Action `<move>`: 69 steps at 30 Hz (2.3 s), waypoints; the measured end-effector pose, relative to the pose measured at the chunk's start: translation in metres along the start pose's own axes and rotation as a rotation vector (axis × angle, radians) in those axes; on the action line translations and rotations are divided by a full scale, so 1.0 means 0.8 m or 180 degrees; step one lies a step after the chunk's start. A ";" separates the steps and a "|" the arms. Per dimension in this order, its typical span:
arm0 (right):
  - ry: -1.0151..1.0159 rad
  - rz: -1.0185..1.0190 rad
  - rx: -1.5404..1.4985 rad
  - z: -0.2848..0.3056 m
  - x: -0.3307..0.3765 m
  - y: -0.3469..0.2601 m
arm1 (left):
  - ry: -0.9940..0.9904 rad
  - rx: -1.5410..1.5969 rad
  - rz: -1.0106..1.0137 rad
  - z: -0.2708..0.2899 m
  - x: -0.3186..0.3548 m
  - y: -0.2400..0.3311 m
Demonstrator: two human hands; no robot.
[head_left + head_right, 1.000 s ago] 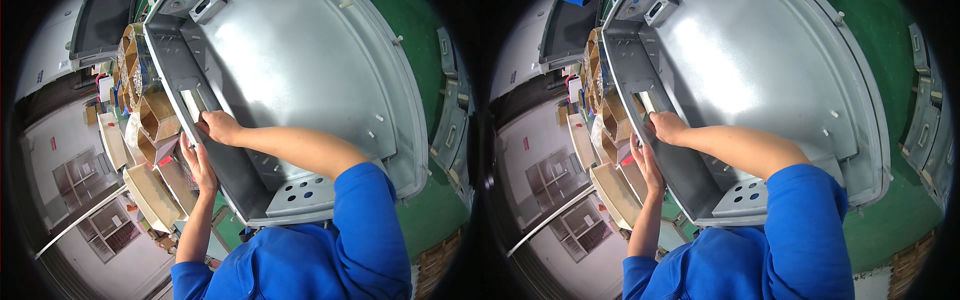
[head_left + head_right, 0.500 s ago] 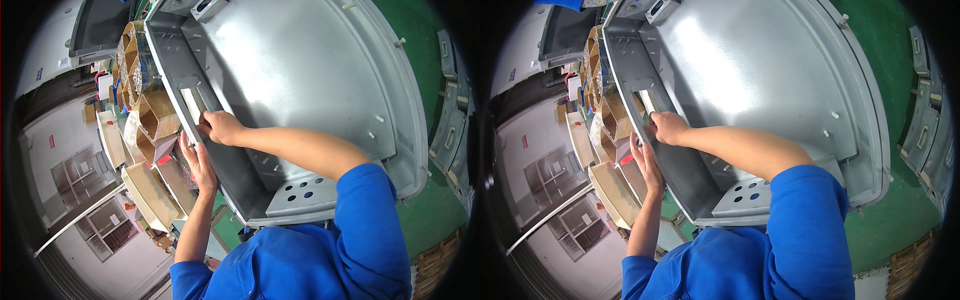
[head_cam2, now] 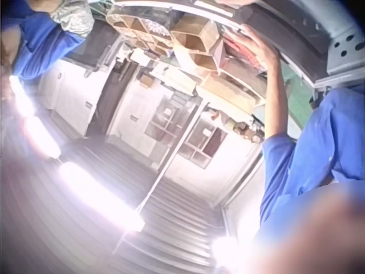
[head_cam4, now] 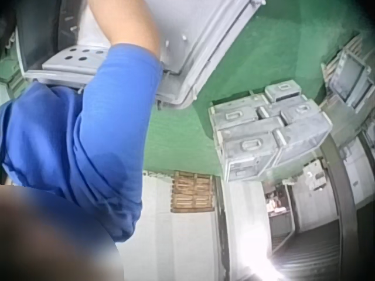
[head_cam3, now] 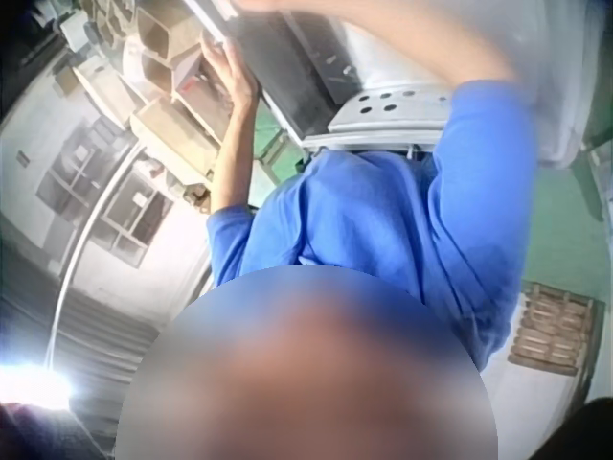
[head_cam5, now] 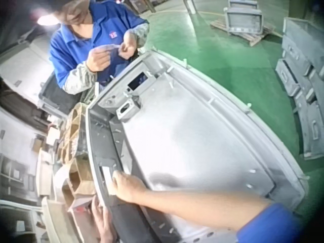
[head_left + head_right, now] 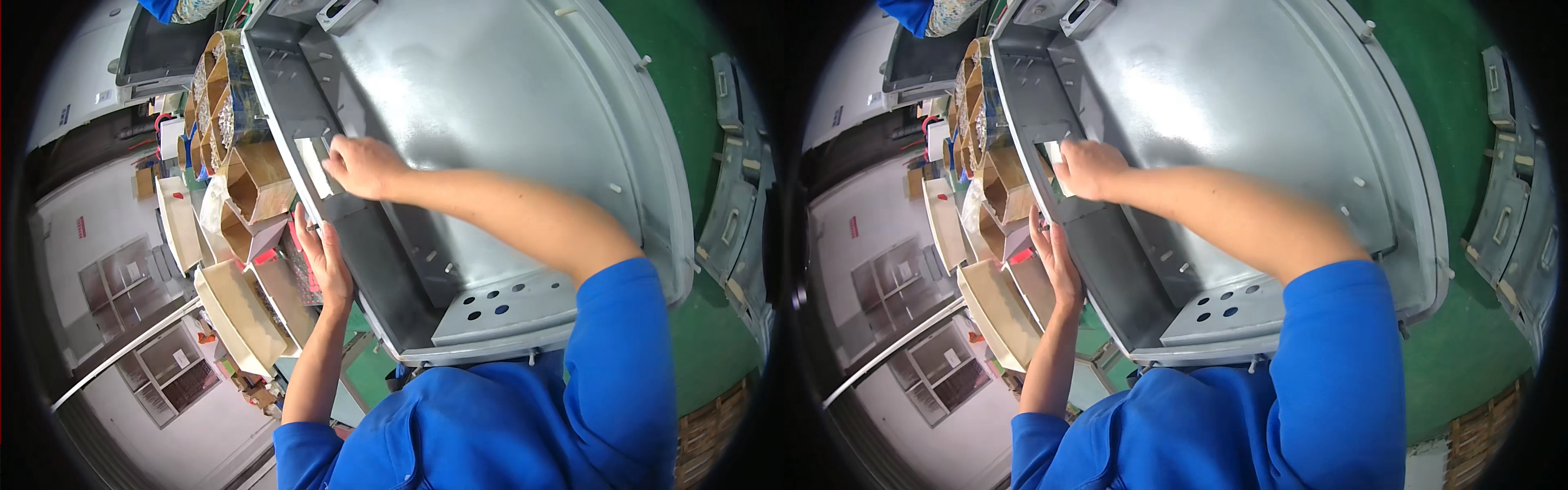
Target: Manually assembling and inspecting metal enclosure boxes at a factory workbench.
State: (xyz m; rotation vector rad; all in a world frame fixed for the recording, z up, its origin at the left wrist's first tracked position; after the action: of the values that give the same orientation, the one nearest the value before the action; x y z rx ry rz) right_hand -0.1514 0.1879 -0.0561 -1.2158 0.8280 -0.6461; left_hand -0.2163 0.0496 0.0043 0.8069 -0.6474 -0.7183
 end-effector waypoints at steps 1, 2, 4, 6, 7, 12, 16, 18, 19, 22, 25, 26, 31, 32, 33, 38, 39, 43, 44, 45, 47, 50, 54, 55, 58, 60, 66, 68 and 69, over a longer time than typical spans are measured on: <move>-0.0004 0.0031 0.0185 0.013 -0.007 -0.004 | 0.0002 0.0019 -0.0063 0.000 -0.001 0.000; -0.0003 0.0059 0.0371 0.027 -0.013 -0.009 | -0.0002 0.0037 -0.0128 -0.001 -0.002 -0.001; 0.0033 0.0210 0.0534 0.052 -0.020 -0.025 | 0.0049 -0.0046 -0.0250 0.003 -0.002 -0.005; -0.0038 0.0243 0.0594 0.078 -0.020 -0.043 | 0.0119 -0.0240 -0.0380 0.005 -0.004 -0.008; -0.0084 0.0249 0.0674 0.089 -0.018 -0.052 | 0.0129 -0.0264 -0.0410 0.006 -0.003 -0.008; -0.0506 0.0121 0.0954 0.129 0.012 -0.088 | 0.0142 -0.0216 -0.0405 0.006 -0.009 -0.018; -0.0453 0.0371 0.0792 0.162 0.060 -0.123 | 0.0269 -0.0306 -0.0430 0.004 -0.003 -0.008; -0.0444 0.0370 0.0677 0.181 0.091 -0.140 | 0.0304 -0.0249 -0.0347 0.008 0.001 -0.007; -0.0492 0.0320 0.0666 0.190 0.108 -0.149 | 0.0323 -0.0139 -0.0308 0.009 0.000 -0.012; -0.0600 0.0229 0.0680 0.202 0.163 -0.153 | 0.0519 -0.0056 -0.0290 0.009 -0.002 -0.020; -0.0727 0.0313 0.0861 0.205 0.216 -0.157 | 0.0537 0.0083 -0.0246 0.010 -0.003 -0.023; -0.0749 0.0379 0.0919 0.203 0.231 -0.160 | 0.0561 0.0042 -0.0303 0.011 -0.003 -0.021; -0.0785 0.0388 0.1451 0.190 0.282 -0.167 | 0.0635 0.0050 -0.0316 0.010 0.001 -0.021; -0.0726 0.0486 0.1535 0.186 0.288 -0.166 | 0.0610 0.0083 -0.0264 0.011 0.002 -0.020; -0.0684 0.0475 0.1584 0.183 0.292 -0.164 | 0.0614 0.0181 -0.0223 0.011 0.003 -0.018; -0.0353 -0.0027 0.1378 0.174 0.300 -0.156 | 0.0679 0.0329 -0.0367 0.013 -0.007 -0.044; -0.0271 -0.0085 0.1294 0.174 0.299 -0.156 | 0.0693 0.0378 -0.0400 0.012 -0.004 -0.036; 0.0017 -0.0131 0.1211 0.172 0.300 -0.148 | 0.0851 0.0364 -0.0443 0.011 -0.003 -0.037; 0.0079 -0.0096 0.1252 0.171 0.301 -0.144 | 0.0836 0.0433 -0.0386 0.012 -0.001 -0.035; 0.0073 -0.0139 0.1325 0.170 0.301 -0.144 | 0.0833 0.0509 -0.0380 0.014 -0.001 -0.037; 0.0062 -0.0223 0.1463 0.166 0.299 -0.147 | 0.0829 0.0656 -0.0372 0.017 -0.002 -0.044; 0.0137 -0.0356 0.1719 0.165 0.298 -0.148 | 0.0559 0.0708 -0.0190 0.017 0.008 -0.026; -0.0065 -0.0505 0.2252 0.160 0.296 -0.151 | 0.0650 0.1339 -0.0023 0.019 0.015 -0.037; -0.0063 -0.0494 0.2311 0.158 0.297 -0.152 | 0.0564 0.1746 0.0126 0.017 0.016 -0.053; -0.0031 -0.0653 0.2329 0.158 0.297 -0.151 | 0.0517 0.2309 0.0248 0.016 0.026 -0.103; -0.0018 -0.0823 0.2287 0.158 0.296 -0.148 | 0.0639 0.1939 0.0019 0.021 0.036 -0.152; 0.0096 -0.1078 0.2433 0.159 0.295 -0.144 | 0.0023 -0.0145 -0.0724 0.051 0.077 -0.207; 0.0134 -0.0981 0.2469 0.156 0.294 -0.144 | -0.0006 -0.0689 -0.1209 0.053 0.080 -0.220; 0.0147 -0.0955 0.2541 0.154 0.294 -0.146 | 0.0003 -0.0747 -0.1298 0.052 0.083 -0.219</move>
State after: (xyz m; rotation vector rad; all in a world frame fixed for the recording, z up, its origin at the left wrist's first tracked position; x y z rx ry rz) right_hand 0.0821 0.0375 0.0265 -0.5901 0.3482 -1.1191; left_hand -0.2634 -0.1041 -0.1006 0.7272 -0.3889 -1.1418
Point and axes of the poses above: each hand's wrist, its own x-axis away from the middle knuckle, its own z-axis out of the back of the hand, y = z × x, the point moved 3 cm from there along -x, towards the middle knuckle, and after that the axes turned 9 degrees about z, right-handed, at the moved point
